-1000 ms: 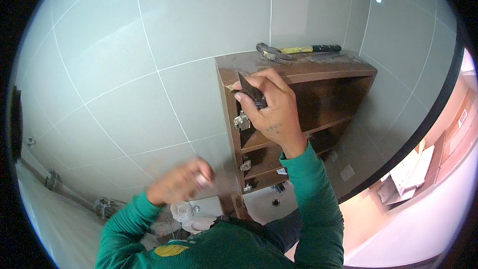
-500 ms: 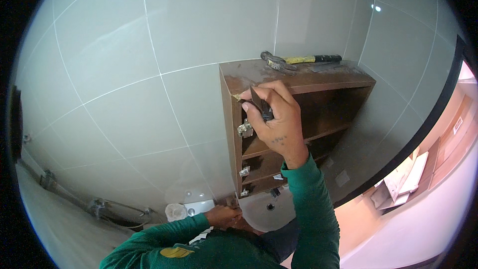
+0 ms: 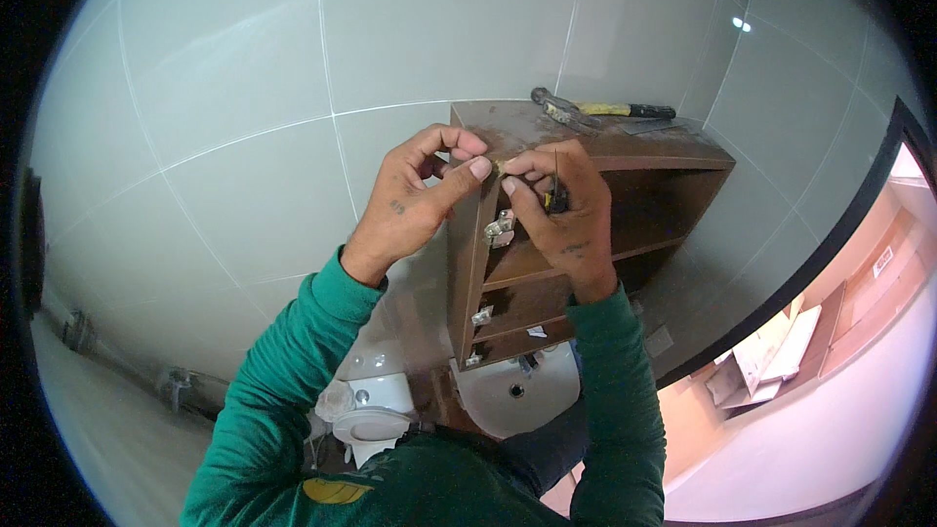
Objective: The person assembles a wooden wall cabinet in a bathroom, using a hammer, utility knife, and metal ruler. They secure the cabinet to the wall, adjust the door hinges, and use the ruler to check alignment. The person then walks into an adjacent room where other workers are present.
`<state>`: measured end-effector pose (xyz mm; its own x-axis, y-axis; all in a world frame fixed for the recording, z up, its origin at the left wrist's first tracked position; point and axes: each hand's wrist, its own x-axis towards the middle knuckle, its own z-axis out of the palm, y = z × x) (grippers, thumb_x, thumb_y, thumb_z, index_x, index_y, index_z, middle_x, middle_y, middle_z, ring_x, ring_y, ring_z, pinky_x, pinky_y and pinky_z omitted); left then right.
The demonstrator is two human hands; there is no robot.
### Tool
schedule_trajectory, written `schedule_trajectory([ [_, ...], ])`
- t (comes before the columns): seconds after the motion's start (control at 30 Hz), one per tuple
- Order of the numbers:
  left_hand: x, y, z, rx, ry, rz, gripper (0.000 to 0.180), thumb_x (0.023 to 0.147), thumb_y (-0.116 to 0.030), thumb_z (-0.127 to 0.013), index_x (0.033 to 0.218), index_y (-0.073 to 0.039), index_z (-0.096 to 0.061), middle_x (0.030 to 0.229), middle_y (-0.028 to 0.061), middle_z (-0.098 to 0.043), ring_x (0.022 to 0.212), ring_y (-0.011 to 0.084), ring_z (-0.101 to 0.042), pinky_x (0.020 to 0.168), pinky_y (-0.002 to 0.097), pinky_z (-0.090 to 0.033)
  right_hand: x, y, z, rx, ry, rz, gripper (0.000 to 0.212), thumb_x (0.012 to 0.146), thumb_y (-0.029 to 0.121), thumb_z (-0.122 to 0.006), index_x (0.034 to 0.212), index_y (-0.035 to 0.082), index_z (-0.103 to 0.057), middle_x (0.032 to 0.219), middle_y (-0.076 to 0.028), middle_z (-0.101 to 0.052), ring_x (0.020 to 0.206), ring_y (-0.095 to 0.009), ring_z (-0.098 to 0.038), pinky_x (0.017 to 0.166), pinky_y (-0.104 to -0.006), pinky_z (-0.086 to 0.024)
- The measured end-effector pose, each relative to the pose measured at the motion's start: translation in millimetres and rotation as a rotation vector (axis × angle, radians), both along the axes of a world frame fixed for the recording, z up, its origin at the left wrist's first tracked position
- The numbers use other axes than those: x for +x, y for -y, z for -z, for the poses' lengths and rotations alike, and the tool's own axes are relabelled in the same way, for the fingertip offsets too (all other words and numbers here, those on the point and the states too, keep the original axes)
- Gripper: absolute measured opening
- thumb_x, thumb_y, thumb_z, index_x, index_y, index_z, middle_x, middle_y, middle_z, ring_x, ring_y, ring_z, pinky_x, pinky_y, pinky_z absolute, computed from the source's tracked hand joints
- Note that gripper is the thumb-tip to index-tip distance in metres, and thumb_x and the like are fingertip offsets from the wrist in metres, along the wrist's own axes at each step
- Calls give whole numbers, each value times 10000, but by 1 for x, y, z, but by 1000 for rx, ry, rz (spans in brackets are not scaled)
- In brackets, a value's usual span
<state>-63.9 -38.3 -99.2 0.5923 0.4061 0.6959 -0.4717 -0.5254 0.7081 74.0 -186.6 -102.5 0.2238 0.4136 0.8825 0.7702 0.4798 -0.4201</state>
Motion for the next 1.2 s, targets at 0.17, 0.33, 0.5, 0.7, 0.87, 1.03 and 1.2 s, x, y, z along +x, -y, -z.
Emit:
schedule_trajectory([
  [0.17,1,-3,-5,336,174,-128,205,912,-134,-786,1089,-36,-756,929,45,-665,800,139,-585,648,293,-500,7,-2,2,38,80,-20,201,900,-79,-729,1059,40,-699,1023,-49,-639,809,-82,-656,681,-234,-557],
  [0.33,-10,13,-19,492,120,-275,144,864,-96,-782,988,-23,-767,916,110,-677,774,250,-644,689,356,-533,8,-3,3,55,68,-48,199,902,-82,-723,1059,38,-702,1029,-48,-645,813,-82,-647,712,-245,-538],
  [0.5,-13,18,-39,781,7,-381,126,873,-76,-743,984,-17,-727,966,148,-669,841,352,-673,716,408,-546,16,-3,7,53,132,7,223,896,-87,-727,1080,37,-711,1033,-50,-646,855,-86,-642,722,-253,-538],
  [0.7,-9,3,-39,855,2,-352,168,941,-114,-706,1044,-3,-634,1012,141,-653,818,316,-669,695,383,-560,11,-6,5,91,150,1,254,888,-72,-744,1106,59,-725,992,-29,-636,821,-82,-596,710,-211,-488],
  [0.87,-28,-12,-27,-231,-98,-7,231,1076,-273,-637,1093,-44,-616,1055,38,-646,876,105,-645,622,282,-584,11,4,13,116,-225,-76,252,906,-21,-769,1138,74,-741,956,-9,-664,801,-56,-579,707,-213,-484],
  [1.03,-25,15,-1,242,42,-218,334,924,-147,-819,1207,-47,-672,1163,54,-651,896,128,-631,660,258,-590,2,11,25,-9,-361,150,221,933,51,-778,1150,59,-740,968,-17,-706,804,-46,-585,739,-231,-504],
  [1.2,-6,12,-8,571,94,-279,385,861,-98,-861,1223,-68,-733,1194,83,-671,922,140,-633,688,247,-584,-4,8,24,23,-317,112,244,942,107,-778,1165,34,-712,968,-31,-711,849,-77,-619,772,-263,-519],
])
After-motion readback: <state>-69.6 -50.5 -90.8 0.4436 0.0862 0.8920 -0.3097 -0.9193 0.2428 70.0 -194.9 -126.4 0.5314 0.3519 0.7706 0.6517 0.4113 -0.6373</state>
